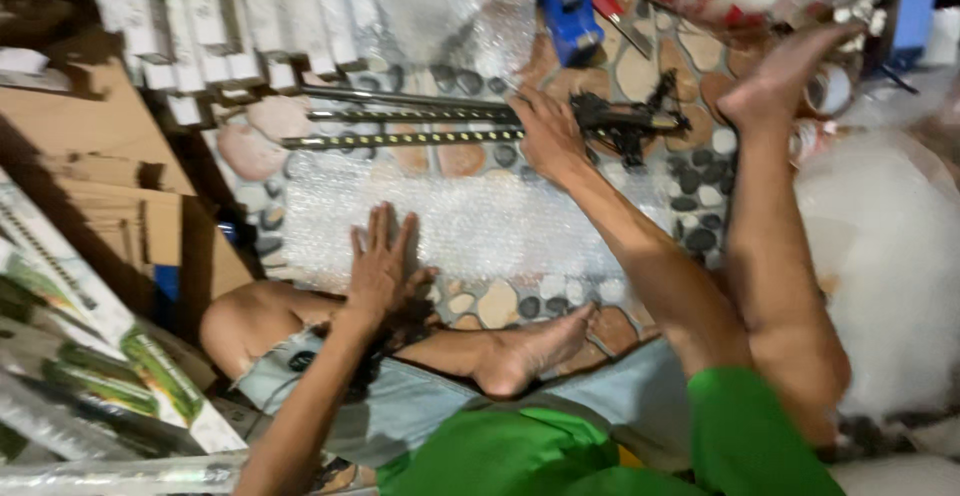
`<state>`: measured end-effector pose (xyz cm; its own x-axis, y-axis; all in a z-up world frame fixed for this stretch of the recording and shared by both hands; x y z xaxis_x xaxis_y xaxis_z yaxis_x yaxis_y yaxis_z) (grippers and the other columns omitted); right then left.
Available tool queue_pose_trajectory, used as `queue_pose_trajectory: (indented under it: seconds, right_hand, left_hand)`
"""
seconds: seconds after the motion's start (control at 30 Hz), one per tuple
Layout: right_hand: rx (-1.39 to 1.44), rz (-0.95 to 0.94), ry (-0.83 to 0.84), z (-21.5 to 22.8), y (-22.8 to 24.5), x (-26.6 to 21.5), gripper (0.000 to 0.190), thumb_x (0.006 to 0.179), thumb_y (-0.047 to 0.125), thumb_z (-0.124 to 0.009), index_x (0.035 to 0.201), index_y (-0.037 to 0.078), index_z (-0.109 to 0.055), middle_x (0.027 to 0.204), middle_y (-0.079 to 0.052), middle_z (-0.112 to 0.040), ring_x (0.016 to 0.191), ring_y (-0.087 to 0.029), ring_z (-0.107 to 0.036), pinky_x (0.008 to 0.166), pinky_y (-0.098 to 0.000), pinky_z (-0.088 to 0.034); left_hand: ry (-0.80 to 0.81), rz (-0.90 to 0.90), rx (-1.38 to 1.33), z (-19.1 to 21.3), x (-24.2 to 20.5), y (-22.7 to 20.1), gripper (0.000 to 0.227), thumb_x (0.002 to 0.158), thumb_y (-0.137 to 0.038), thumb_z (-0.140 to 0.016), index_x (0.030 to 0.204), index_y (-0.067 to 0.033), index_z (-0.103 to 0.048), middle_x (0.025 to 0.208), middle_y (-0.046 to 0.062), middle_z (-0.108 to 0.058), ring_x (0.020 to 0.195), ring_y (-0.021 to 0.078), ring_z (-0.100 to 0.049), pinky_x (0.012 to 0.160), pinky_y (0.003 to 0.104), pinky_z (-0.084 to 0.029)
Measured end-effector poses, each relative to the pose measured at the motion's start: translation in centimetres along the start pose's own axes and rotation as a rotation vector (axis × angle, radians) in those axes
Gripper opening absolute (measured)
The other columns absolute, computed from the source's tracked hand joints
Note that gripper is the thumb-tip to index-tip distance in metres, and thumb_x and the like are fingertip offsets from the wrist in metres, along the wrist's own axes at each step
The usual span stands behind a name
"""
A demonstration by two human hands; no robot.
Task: The person unpacks LED light strips from their boxes, wraps each strip in bubble wrap, and secures the wrapping with tape. The person handles the LED strips, bubble wrap, and tape while sitting on the floor.
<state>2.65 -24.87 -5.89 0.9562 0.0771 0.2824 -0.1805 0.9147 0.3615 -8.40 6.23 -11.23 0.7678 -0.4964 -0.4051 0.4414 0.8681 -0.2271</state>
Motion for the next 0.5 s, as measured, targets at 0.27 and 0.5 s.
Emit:
queue_pose_trajectory:
  seconds: [0.27,0.5]
  right_hand:
    - [-0.197,-0.132,0.593,-8.2,-1.1,3.2,0.067,0.070,0.029,-0.084,0.130,0.016,-0.057,0.116,-0.016,-0.074,0.115,-0.038,-0.071,0.095,-0.0545,-0.052]
    - [-0.200,-0.249,0.562,10.1,6.9,7.4,0.041,0.080,0.028,-0.080,0.116,0.009,-0.072,0.113,-0.020,-0.075,0.108,-0.047,-0.073,0.091,-0.0644,-0.054]
  left_hand:
    - [0.162,0.087,-0.225,-0.1,-0.4,-3.1,0.092,0.093,-0.064,-0.067,0.165,-0.0187,-0.034,0.173,0.025,-0.018,0.162,0.0389,-0.016,0.127,0.063,-0.016]
    - [-0.018,0.047,-0.903,6.5,2.2,-7.3,0.087,0.085,-0.061,-0.080,0.156,-0.0208,-0.052,0.160,0.019,-0.046,0.154,0.0366,-0.039,0.126,0.054,-0.030]
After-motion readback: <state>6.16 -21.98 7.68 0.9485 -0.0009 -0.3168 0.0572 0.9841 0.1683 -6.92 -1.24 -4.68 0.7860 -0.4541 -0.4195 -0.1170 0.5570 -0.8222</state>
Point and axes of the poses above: each hand's wrist, its own x-axis towards the middle knuckle, its own z-axis out of the back of the hand, y = z × x, the point moved 9 cm from there along x, towards the middle knuckle
